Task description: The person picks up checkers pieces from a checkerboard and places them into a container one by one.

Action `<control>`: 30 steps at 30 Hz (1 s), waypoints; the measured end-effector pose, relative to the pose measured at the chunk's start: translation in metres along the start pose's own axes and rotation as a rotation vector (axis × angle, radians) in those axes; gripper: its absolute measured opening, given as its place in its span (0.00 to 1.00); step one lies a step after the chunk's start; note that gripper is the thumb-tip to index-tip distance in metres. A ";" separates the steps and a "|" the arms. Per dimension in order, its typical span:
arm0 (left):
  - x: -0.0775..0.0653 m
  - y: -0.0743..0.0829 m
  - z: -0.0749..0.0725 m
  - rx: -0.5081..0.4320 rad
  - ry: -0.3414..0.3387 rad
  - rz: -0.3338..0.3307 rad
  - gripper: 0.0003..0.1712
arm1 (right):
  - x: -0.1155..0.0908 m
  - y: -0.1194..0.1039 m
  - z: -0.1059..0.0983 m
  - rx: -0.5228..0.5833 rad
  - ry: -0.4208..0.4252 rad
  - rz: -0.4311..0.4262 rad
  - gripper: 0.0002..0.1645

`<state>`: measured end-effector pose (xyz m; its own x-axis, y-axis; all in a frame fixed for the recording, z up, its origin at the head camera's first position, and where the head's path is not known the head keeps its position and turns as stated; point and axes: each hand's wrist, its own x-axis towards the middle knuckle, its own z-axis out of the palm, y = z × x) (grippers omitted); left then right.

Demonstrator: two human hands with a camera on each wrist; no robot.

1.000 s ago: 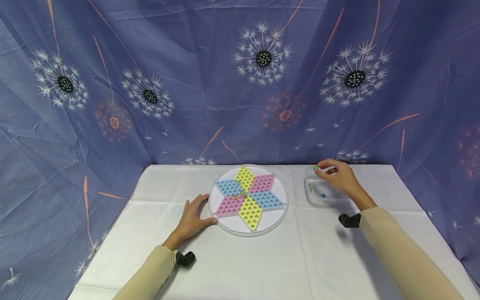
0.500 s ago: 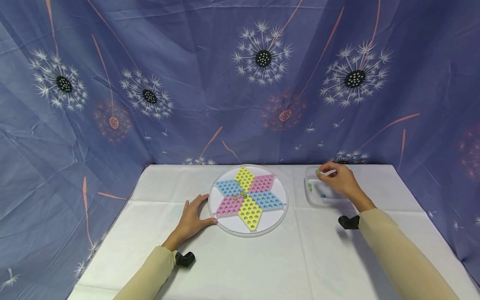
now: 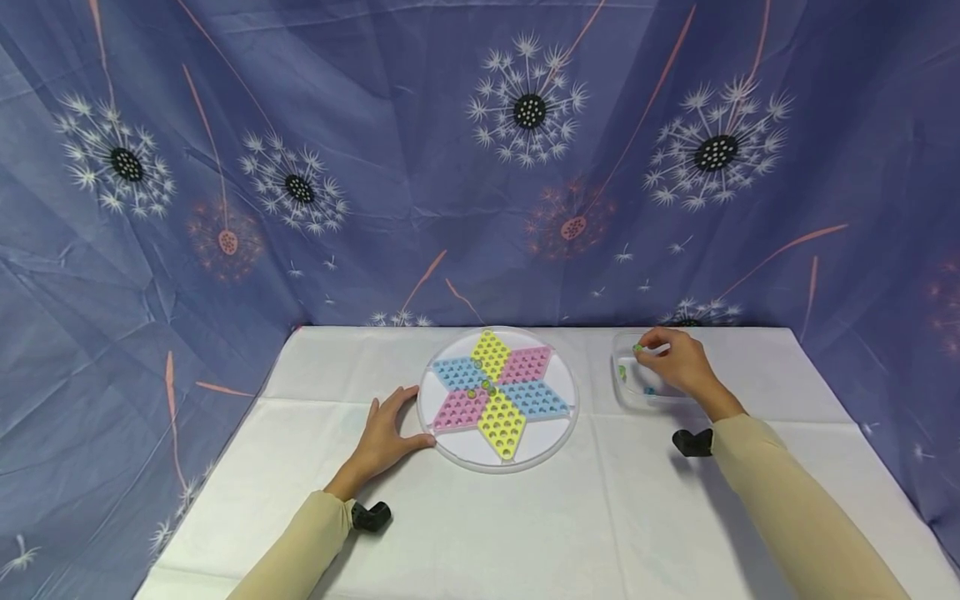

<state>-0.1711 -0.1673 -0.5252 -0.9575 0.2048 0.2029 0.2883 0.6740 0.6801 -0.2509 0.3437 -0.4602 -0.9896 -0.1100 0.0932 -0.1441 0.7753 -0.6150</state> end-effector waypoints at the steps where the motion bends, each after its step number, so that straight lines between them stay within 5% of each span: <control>1: 0.000 0.000 0.000 0.002 0.000 0.000 0.55 | 0.000 0.001 0.001 0.000 0.000 0.001 0.16; 19: 0.000 0.002 -0.001 0.004 -0.008 -0.006 0.55 | 0.001 0.003 0.005 0.009 0.033 -0.001 0.19; 30: 0.000 0.002 -0.001 0.003 -0.003 -0.003 0.55 | 0.002 0.002 0.008 0.052 0.028 0.023 0.37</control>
<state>-0.1703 -0.1668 -0.5229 -0.9585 0.2048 0.1985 0.2852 0.6766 0.6789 -0.2531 0.3398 -0.4676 -0.9921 -0.0746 0.1004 -0.1224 0.7439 -0.6570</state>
